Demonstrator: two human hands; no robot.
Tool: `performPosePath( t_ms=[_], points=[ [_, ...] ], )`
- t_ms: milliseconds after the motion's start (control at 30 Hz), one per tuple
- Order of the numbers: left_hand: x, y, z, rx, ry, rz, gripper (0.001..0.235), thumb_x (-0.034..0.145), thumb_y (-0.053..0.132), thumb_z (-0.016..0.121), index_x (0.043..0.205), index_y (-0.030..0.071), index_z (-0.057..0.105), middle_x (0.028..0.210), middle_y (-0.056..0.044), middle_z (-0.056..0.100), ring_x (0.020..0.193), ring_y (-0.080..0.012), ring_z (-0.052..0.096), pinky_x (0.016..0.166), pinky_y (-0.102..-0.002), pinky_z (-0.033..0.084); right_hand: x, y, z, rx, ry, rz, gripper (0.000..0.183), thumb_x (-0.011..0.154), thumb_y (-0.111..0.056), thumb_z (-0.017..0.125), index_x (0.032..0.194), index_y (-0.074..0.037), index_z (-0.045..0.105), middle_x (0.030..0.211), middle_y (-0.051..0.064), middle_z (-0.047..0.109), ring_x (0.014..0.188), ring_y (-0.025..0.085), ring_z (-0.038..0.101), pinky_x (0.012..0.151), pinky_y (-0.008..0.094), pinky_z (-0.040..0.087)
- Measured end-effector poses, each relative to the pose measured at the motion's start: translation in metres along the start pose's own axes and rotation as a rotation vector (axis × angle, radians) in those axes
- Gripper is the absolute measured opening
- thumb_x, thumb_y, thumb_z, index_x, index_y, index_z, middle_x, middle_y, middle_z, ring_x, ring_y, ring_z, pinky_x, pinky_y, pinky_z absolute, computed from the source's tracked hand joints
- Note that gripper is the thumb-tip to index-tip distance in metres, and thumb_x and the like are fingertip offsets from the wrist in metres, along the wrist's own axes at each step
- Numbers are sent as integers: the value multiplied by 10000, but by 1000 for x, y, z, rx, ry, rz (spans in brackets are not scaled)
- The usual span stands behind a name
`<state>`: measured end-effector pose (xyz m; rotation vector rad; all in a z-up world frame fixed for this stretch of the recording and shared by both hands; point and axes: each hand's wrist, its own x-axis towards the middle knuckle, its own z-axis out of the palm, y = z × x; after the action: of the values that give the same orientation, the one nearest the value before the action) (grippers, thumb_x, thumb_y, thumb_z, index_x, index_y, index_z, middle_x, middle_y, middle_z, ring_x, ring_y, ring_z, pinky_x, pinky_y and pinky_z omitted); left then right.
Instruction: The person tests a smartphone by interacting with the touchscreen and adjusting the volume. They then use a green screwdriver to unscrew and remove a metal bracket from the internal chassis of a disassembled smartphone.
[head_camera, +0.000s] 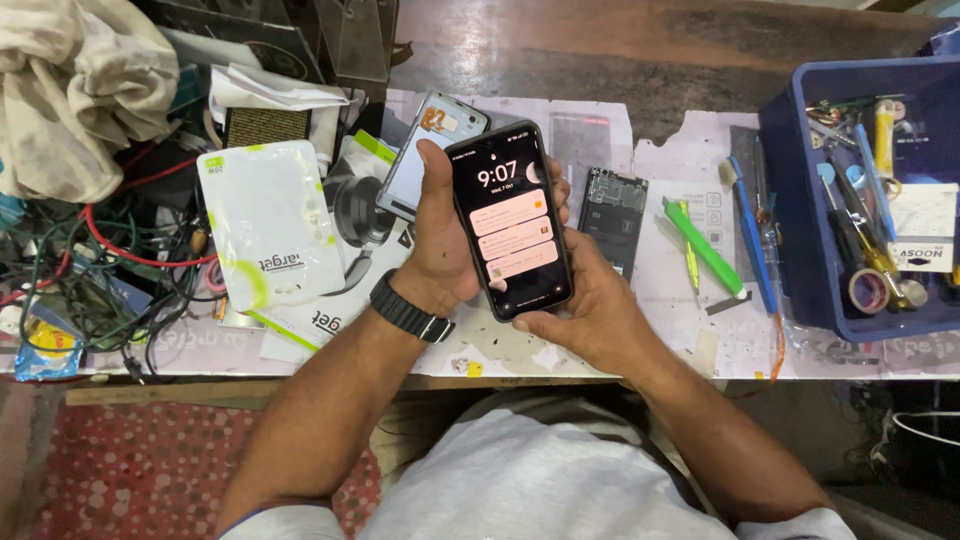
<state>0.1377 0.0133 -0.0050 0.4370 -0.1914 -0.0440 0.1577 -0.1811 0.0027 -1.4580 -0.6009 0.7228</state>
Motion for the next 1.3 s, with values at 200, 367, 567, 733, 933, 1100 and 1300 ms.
performPosePath(
  t_ms=[200,367,567,733,933,1100,1300],
  points=[
    [0,4,0,25,-36,-1,1095,885,874,408,1398,-76,584,1167,-199,696,1057,-285,715,980,-429,586,-4,-4,-2,8,-29,-8,836,823,98,767,1523,5,319,1357,112,590,1266,186,618,1090,355,528],
    [1,3,-2,26,-9,19,1037,903,845,409,1423,-36,579,1254,-197,681,1090,-285,703,996,-433,589,-3,1,-7,62,-61,-41,753,888,84,720,1527,24,325,1385,110,570,1313,183,581,1140,356,488],
    [2,3,-1,54,-39,24,1015,914,846,414,1365,-46,590,1237,-183,679,1089,-273,696,971,-430,587,-1,3,-9,36,-79,-71,734,894,87,720,1519,36,339,1362,127,582,1296,186,588,1134,353,492],
    [1,5,1,77,-56,34,1030,900,859,410,1327,-58,604,1151,-179,685,1050,-267,694,953,-410,591,-1,1,-8,36,-71,-52,744,883,94,733,1517,45,347,1356,118,582,1275,175,580,1125,352,489],
    [-1,4,2,87,-41,38,1048,919,868,399,1299,-83,618,1117,-184,683,1037,-259,689,968,-393,575,1,1,-3,24,-57,-71,819,834,109,770,1519,27,328,1375,110,554,1301,165,559,1145,343,466],
    [2,8,2,69,-10,25,1008,892,838,403,1358,-30,616,1214,-174,698,1042,-257,699,960,-412,588,-4,2,-5,35,-58,-49,721,878,102,722,1497,33,359,1344,119,589,1267,178,596,1110,343,501],
    [2,10,-2,51,-13,-3,1007,918,835,412,1314,-67,621,1176,-196,701,1033,-266,710,966,-410,588,-3,8,-12,82,-71,-72,555,992,33,630,1496,63,401,1295,123,637,1206,179,610,1061,334,516]
  ],
)
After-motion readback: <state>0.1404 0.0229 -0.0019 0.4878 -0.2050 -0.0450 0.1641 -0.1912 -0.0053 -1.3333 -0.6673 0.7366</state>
